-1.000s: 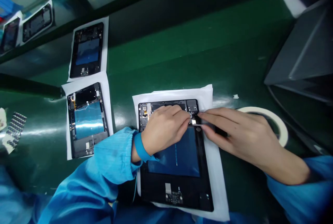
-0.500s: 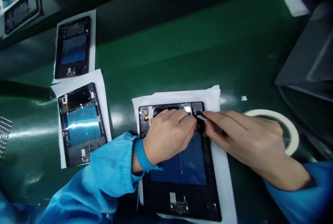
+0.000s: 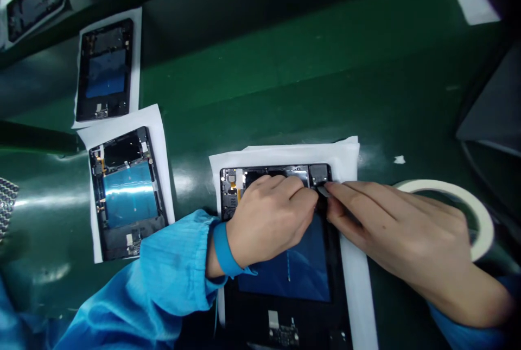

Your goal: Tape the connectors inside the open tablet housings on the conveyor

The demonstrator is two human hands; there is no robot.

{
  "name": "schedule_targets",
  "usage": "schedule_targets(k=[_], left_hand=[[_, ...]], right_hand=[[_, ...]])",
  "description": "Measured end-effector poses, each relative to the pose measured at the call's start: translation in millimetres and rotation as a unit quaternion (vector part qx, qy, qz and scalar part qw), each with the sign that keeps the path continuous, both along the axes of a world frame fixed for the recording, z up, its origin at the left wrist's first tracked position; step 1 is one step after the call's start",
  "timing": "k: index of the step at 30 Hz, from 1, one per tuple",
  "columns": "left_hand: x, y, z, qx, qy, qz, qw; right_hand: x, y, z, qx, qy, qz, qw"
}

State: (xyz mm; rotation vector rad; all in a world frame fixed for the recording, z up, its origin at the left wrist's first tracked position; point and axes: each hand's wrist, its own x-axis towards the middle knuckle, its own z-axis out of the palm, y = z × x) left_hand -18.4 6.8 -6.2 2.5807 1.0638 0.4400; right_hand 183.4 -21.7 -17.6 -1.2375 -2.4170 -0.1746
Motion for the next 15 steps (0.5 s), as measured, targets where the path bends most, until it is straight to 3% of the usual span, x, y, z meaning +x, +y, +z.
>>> schedule_targets(k=[15], left_hand=[[-1.0,-2.3,-3.3,-0.017,0.019,-0.004,1.0]], right_hand=[[-3.3,1.5,1.8,-0.006,0.001,-0.001,1.0]])
